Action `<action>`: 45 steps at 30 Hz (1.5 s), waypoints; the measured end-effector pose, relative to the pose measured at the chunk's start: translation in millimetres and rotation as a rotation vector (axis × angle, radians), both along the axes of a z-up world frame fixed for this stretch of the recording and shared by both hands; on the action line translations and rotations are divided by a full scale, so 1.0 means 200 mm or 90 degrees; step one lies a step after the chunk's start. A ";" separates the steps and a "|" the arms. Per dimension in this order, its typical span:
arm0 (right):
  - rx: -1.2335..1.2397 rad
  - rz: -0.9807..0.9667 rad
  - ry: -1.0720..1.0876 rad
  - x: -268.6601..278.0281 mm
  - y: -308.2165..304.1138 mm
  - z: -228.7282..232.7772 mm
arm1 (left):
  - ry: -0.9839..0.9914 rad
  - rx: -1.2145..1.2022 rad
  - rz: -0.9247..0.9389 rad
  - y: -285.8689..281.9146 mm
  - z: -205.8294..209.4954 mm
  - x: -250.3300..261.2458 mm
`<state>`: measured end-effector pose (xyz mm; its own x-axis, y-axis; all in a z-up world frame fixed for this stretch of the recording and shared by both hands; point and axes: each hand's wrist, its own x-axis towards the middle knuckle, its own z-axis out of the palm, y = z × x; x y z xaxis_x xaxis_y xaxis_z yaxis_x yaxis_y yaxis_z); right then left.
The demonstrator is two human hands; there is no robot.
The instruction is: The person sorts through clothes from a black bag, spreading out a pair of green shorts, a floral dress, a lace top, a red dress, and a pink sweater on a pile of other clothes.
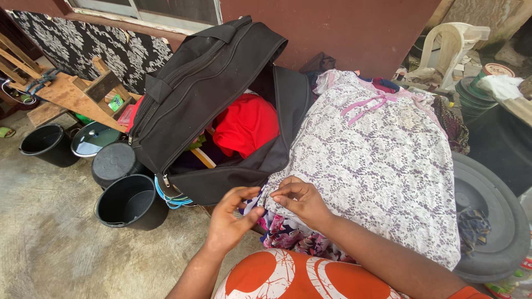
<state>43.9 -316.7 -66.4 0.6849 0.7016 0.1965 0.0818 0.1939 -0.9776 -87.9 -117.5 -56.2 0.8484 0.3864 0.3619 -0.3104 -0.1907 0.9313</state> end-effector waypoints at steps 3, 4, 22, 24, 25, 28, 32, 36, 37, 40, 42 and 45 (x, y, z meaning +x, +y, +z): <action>-0.041 0.039 -0.130 -0.09 -0.06 0.04 | 0.109 -0.069 -0.164 -0.10 0.00 -0.03; -0.057 0.050 -0.197 -0.09 -0.07 0.07 | 0.152 -0.153 -0.184 -0.13 -0.02 -0.04; -0.246 0.228 -0.098 -0.12 -0.14 0.06 | 0.532 0.548 0.371 0.59 -0.18 -0.55; -0.240 0.232 -0.071 -0.12 -0.10 0.03 | 0.374 0.701 0.421 0.61 -0.17 -0.54; -0.233 0.231 -0.049 -0.10 -0.07 0.03 | 0.415 0.450 0.347 0.60 -0.16 -0.50; -0.242 0.251 -0.135 -0.08 0.01 0.05 | 0.418 0.067 0.199 0.55 -0.14 -0.33; -0.221 0.239 -0.188 -0.04 0.11 0.06 | 0.227 -0.169 -0.022 0.53 -0.14 -0.06; -0.216 0.187 -0.084 0.03 0.21 0.02 | 0.139 -0.052 0.021 0.58 -0.05 0.33; -0.176 0.168 -0.104 0.04 0.24 0.00 | 0.176 0.043 0.057 0.60 -0.02 0.41; -0.135 0.132 -0.060 0.09 0.30 -0.03 | 0.218 0.367 0.080 0.65 -0.01 0.67; -0.117 0.120 -0.038 0.13 0.32 -0.04 | 0.205 0.369 0.084 0.62 -0.05 0.84; -0.105 0.054 0.032 0.19 0.34 -0.04 | 0.065 0.277 0.035 0.53 -0.07 0.92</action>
<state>81.5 -249.4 -75.1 0.6282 0.7770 0.0406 0.0225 0.0340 -0.9992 96.5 -11.1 -69.6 0.8706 0.2628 0.4159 -0.1991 -0.5850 0.7862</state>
